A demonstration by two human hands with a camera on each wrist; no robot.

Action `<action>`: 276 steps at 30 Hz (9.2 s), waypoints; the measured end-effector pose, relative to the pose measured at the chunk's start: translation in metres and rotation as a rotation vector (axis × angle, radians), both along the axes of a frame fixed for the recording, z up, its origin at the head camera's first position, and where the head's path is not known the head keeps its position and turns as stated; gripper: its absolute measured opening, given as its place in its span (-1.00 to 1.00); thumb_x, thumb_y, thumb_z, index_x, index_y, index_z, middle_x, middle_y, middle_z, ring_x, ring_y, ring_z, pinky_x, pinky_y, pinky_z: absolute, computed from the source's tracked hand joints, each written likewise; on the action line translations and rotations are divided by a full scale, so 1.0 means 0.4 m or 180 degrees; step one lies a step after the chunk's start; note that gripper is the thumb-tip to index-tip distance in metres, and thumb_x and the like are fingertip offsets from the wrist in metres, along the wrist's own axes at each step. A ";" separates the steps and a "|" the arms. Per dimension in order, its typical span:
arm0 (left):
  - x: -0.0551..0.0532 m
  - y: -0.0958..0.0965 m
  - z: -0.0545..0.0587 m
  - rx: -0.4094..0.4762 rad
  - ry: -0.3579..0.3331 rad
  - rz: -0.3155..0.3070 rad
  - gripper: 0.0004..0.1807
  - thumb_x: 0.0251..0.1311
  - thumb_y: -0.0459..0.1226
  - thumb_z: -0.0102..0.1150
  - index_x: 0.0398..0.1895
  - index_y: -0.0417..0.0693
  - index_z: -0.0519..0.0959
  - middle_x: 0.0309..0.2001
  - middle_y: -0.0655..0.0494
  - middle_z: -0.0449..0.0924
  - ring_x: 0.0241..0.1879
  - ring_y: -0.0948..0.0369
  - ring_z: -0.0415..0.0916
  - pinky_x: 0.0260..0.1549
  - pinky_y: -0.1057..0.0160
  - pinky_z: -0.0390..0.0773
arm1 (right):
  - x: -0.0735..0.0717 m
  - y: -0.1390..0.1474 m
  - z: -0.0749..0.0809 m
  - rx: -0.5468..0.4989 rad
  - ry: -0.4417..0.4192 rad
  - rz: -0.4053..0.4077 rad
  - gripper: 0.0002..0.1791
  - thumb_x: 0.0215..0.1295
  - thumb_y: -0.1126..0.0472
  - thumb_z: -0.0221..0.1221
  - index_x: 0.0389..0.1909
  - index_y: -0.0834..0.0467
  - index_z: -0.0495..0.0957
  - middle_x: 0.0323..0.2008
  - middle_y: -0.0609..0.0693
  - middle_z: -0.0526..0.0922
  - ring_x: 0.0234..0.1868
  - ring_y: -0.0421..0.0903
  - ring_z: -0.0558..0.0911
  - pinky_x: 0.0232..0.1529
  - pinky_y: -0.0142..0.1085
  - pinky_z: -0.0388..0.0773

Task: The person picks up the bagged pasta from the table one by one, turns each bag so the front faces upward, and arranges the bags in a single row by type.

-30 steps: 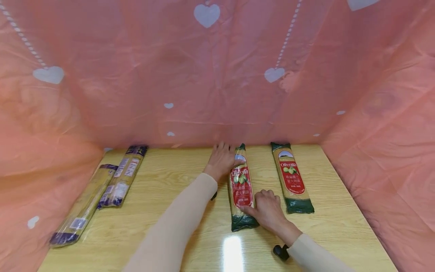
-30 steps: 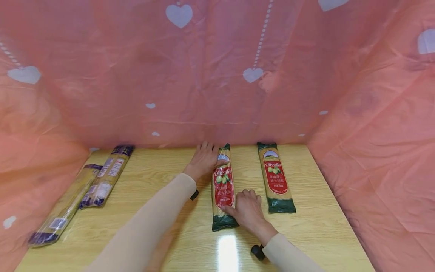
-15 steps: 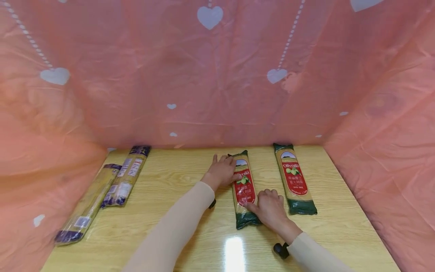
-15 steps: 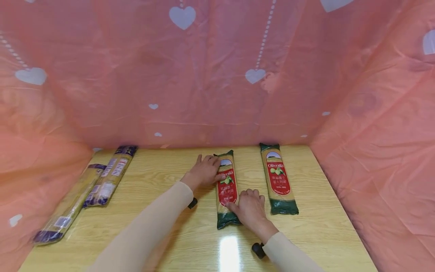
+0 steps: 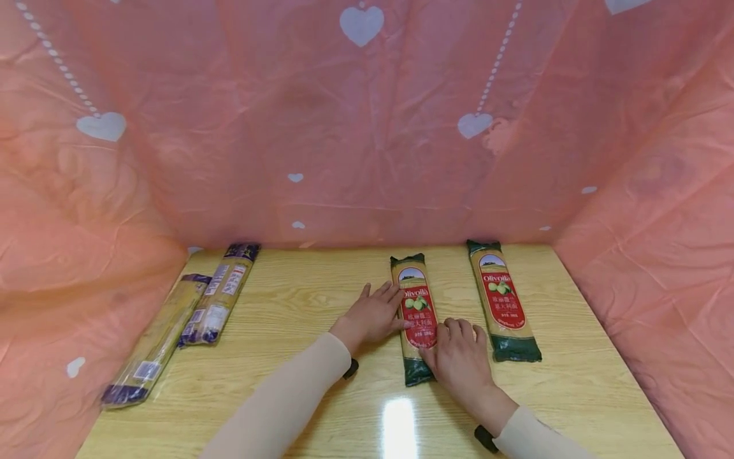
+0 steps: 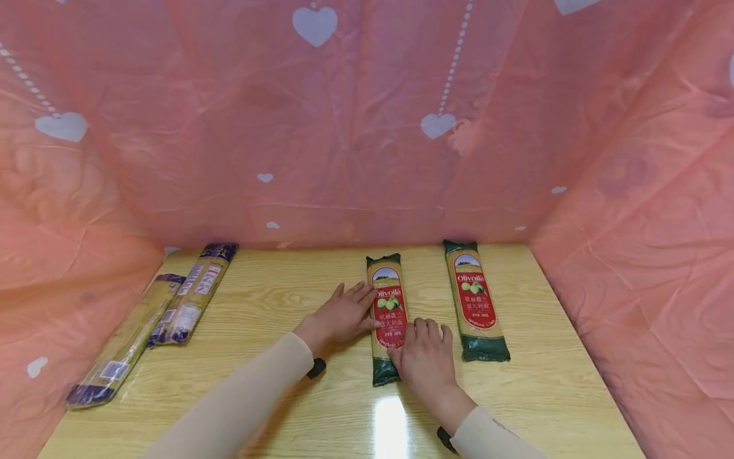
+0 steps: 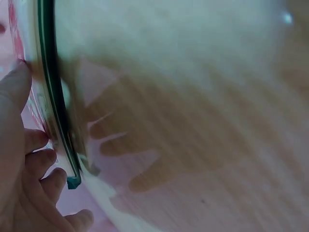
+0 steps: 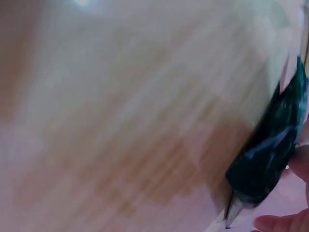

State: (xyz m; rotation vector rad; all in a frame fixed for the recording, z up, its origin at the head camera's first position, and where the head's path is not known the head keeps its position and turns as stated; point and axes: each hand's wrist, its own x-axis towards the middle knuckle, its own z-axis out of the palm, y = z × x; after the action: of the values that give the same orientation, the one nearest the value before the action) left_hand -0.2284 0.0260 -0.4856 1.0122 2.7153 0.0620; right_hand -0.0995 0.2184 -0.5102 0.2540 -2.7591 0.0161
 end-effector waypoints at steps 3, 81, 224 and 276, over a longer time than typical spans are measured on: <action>0.014 -0.007 -0.009 -0.0033 0.0012 -0.0064 -0.12 0.56 0.31 -0.19 0.72 0.02 0.07 0.72 0.07 -0.05 0.72 0.07 -0.15 0.63 -0.21 -0.07 | 0.017 -0.007 0.003 0.0050 -0.0341 0.0163 -0.26 0.45 -0.20 0.26 0.32 0.36 0.54 0.33 0.26 0.58 0.43 0.27 0.46 0.41 0.41 0.27; -0.078 -0.187 0.012 0.0186 0.0039 0.0431 -0.22 0.69 0.15 -0.30 0.76 0.00 -0.13 0.74 -0.02 -0.17 0.72 0.03 -0.24 0.64 -0.20 -0.13 | -0.033 0.129 0.010 -0.0351 -0.0822 -0.0098 -0.23 0.56 -0.16 0.15 0.47 0.37 0.40 0.46 0.35 0.43 0.54 0.38 0.30 0.42 0.60 -0.05; -0.125 -0.103 -0.006 -0.0465 0.0774 0.0633 -0.36 0.68 0.17 -0.35 0.33 0.04 0.61 0.41 -0.01 0.49 0.48 -0.09 0.26 0.45 -0.37 0.17 | 0.071 -0.187 -0.027 0.0266 0.0377 0.0956 -0.31 0.38 -0.47 0.11 -0.55 0.07 0.37 -0.52 -0.07 0.38 -0.32 -0.03 0.43 -0.15 -0.08 0.41; -0.092 -0.128 0.190 0.0677 0.1883 0.0120 -0.56 0.66 0.04 -0.11 0.06 -0.20 0.39 -0.05 -0.10 0.61 0.19 -0.14 0.41 0.45 -0.44 0.13 | -0.004 -0.214 -0.002 -0.0764 -0.0693 0.0653 -0.32 0.22 -0.37 0.38 -0.15 0.21 0.62 -0.26 0.01 0.59 -0.14 0.03 0.43 -0.02 -0.01 0.34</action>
State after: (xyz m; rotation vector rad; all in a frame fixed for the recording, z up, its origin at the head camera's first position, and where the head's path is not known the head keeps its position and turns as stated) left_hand -0.2652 -0.0252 -0.4097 1.1905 3.3201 0.0678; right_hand -0.1011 0.1329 -0.5110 0.4941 -2.8948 0.4499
